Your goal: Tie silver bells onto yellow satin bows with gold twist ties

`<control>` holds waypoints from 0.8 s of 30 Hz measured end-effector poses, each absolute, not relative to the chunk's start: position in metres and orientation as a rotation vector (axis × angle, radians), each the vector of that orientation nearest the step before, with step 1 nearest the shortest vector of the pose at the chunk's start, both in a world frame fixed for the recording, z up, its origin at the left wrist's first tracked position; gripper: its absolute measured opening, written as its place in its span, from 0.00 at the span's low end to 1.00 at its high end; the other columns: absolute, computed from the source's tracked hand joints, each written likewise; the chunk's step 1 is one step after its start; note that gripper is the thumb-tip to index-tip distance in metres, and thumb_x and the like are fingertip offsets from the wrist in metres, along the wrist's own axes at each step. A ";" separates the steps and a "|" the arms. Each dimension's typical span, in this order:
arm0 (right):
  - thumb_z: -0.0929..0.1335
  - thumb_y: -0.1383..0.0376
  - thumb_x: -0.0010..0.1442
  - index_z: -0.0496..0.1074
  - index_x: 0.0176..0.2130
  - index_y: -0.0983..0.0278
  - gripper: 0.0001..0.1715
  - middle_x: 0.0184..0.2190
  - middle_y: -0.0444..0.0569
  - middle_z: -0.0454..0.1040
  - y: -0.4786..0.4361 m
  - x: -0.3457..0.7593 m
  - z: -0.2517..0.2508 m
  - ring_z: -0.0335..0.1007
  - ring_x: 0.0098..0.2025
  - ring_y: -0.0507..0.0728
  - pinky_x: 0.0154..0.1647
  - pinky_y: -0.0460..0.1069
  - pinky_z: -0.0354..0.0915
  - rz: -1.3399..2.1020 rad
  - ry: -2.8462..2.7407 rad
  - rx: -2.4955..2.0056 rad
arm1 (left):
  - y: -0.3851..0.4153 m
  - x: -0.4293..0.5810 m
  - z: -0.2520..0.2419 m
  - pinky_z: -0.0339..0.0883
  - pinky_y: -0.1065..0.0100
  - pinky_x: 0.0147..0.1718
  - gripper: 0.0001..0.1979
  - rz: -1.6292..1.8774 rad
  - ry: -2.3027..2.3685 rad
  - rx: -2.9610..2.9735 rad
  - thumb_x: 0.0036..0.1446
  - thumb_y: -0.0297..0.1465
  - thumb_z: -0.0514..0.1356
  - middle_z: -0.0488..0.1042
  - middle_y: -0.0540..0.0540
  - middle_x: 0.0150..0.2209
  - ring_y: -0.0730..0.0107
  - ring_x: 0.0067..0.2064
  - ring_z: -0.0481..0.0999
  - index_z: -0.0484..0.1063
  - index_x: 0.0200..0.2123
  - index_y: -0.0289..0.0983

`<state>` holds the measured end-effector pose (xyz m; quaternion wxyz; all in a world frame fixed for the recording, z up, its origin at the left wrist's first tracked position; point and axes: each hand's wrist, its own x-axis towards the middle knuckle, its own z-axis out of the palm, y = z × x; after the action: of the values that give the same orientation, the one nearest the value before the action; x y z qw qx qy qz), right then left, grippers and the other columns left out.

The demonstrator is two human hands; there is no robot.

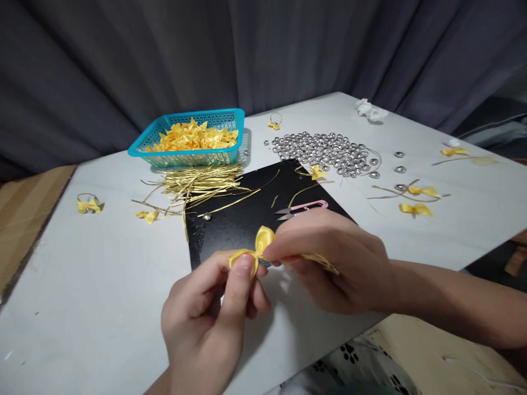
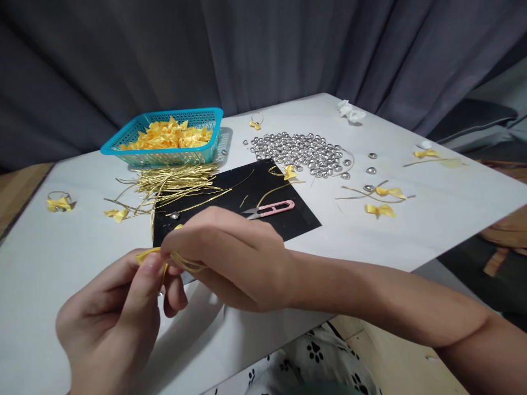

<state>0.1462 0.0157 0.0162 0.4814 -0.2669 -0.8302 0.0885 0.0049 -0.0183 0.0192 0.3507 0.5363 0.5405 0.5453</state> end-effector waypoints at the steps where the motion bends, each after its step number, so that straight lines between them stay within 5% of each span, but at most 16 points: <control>1: 0.59 0.70 0.65 0.67 0.37 0.66 0.09 0.29 0.42 0.72 0.016 0.145 0.016 0.71 0.32 0.47 0.36 0.42 0.69 0.164 -1.992 -0.643 | -0.018 0.005 0.019 0.59 0.77 0.14 0.13 1.412 1.403 1.388 0.56 0.29 0.57 0.64 0.57 0.12 0.80 0.14 0.62 0.70 0.19 0.39; 24: 0.60 0.70 0.63 0.69 0.35 0.65 0.09 0.24 0.43 0.73 0.019 0.140 0.010 0.70 0.28 0.47 0.33 0.43 0.69 0.156 -1.968 -0.636 | -0.018 0.005 0.019 0.60 0.76 0.13 0.18 1.365 1.397 1.407 0.57 0.31 0.56 0.65 0.55 0.13 0.79 0.14 0.62 0.65 0.16 0.39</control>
<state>0.1403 0.0188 0.0104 0.5087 -0.2638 -0.8169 0.0649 0.0046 -0.0179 0.0187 0.3591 0.5454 0.5417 0.5293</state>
